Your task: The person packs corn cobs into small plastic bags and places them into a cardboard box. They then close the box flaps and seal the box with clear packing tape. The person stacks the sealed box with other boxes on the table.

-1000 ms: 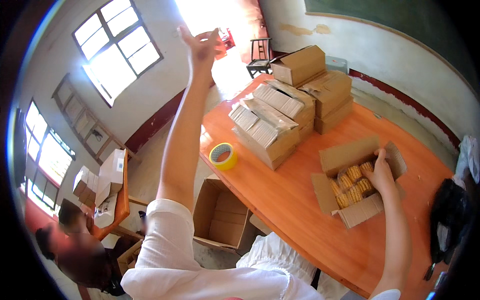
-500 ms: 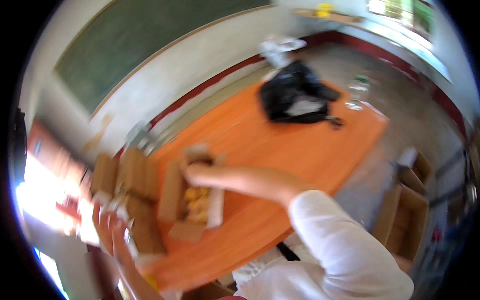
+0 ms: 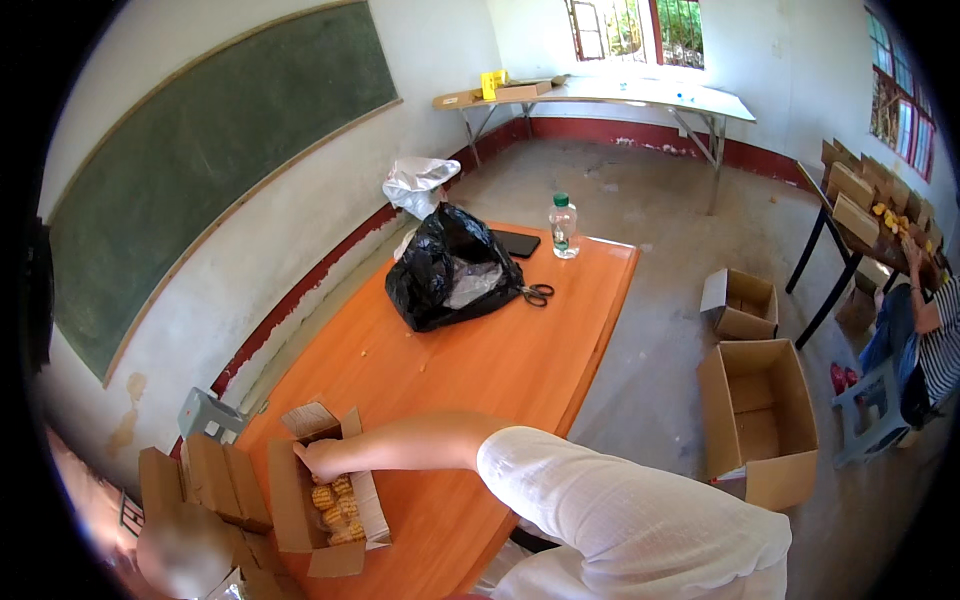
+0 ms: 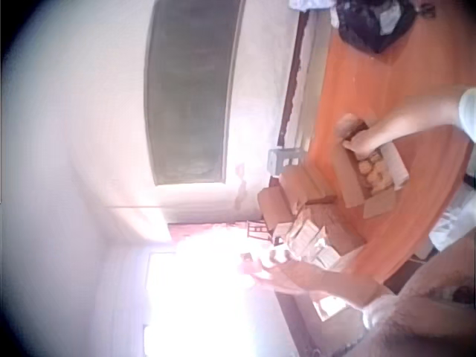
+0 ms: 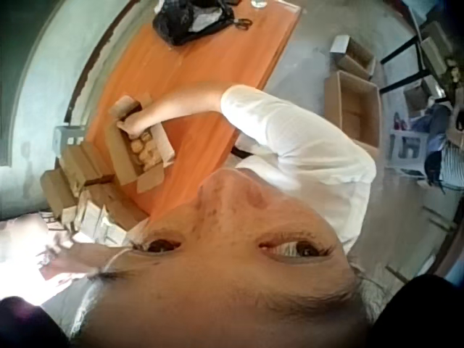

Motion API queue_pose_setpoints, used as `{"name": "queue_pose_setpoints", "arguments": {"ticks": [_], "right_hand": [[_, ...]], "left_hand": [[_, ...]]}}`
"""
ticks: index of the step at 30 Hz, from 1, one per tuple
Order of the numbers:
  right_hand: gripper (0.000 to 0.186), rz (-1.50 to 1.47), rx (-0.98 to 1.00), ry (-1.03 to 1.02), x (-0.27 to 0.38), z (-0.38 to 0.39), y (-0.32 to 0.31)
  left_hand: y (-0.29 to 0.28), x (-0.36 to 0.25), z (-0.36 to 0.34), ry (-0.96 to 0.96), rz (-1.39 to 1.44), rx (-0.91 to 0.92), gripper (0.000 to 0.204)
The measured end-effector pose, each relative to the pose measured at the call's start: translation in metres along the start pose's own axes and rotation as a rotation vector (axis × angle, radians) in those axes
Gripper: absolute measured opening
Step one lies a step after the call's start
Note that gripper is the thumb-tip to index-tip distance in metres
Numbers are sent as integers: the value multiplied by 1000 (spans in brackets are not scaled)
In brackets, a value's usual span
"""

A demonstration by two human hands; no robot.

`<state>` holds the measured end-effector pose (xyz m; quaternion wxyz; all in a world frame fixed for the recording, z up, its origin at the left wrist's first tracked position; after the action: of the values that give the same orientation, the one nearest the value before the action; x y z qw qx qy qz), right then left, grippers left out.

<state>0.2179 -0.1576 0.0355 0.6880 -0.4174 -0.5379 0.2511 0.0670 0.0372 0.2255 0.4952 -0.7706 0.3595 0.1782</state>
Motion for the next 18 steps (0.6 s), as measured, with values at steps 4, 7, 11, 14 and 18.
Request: {"name": "queue_pose_setpoints", "arguments": {"ticks": [4, 7, 11, 14, 18], "right_hand": [[77, 53, -7, -26, 9, 2, -6], [76, 51, 9, -51, 8, 1, -6], [68, 75, -16, -61, 0, -7, 2], [63, 65, 32, -33, -2, -6, 5], [58, 81, -93, -82, 4, -2, -8]], "left_hand": [[24, -11, -2, 84, -73, 198, 48], [39, -15, -4, 108, -110, 296, 46], [48, -17, -5, 107, -156, 346, 44], [53, -20, -8, 69, -175, 327, 38], [56, -25, -17, 57, -159, 331, 38]]}}
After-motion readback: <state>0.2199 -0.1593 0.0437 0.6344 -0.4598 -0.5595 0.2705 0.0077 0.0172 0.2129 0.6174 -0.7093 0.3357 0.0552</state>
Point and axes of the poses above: each hand's wrist, its own z-axis away from the middle knuckle, its own y-axis out of the palm, x = y × z, the point moved 10 cm from there along -z, towards the middle knuckle, and after that the axes turned 5 degrees about y, right-handed, at the moved point
